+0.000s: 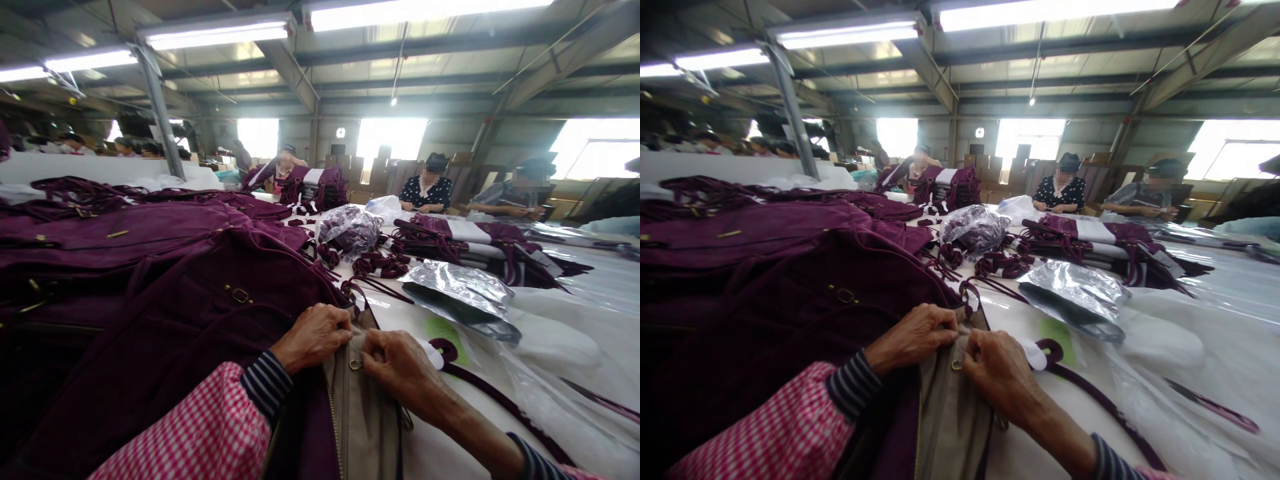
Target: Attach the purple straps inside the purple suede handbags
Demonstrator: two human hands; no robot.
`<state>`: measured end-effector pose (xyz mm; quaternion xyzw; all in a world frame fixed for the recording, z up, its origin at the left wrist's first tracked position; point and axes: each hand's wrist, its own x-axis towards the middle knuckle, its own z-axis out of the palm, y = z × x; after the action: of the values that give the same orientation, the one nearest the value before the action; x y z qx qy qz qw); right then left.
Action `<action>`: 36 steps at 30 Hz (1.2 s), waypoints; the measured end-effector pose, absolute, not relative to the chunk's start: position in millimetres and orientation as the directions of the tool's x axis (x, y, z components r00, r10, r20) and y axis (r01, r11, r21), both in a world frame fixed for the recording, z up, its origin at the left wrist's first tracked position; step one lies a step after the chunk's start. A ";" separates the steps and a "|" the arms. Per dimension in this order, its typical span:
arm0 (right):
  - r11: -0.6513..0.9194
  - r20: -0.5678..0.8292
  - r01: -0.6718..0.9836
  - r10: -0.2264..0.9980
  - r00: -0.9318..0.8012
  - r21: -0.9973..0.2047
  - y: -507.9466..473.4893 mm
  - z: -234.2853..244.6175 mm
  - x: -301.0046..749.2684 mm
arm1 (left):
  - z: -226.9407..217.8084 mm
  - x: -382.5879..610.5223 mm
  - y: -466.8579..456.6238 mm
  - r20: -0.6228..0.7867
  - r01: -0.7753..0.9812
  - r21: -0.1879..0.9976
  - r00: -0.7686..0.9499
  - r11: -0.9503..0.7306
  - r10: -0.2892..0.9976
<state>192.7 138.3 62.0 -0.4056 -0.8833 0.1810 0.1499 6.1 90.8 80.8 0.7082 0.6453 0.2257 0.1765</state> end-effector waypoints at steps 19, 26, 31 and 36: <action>0.704 0.116 0.638 0.695 -0.710 -0.311 134.7 53.3 191.5 | 61.7 11.3 84.1 0.078 0.950 0.263 0.153 -0.169 0.985; 0.737 0.127 0.618 0.664 -0.736 -0.272 136.2 50.4 192.7 | 55.7 13.4 87.1 0.078 0.950 0.247 0.176 -0.190 0.981; 0.703 0.138 0.600 0.685 -0.715 -0.382 136.3 57.2 195.9 | 60.0 6.1 82.5 0.111 0.902 0.371 0.194 -0.222 0.975; 0.677 0.209 0.548 0.702 -0.681 -0.492 139.9 56.0 193.9 | 65.4 -2.3 82.5 0.132 0.765 0.605 0.179 -0.222 0.975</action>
<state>193.9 139.9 56.0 -0.3492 -0.8949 0.1989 0.1942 -2.3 82.5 65.4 0.7393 0.5882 0.2540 0.2071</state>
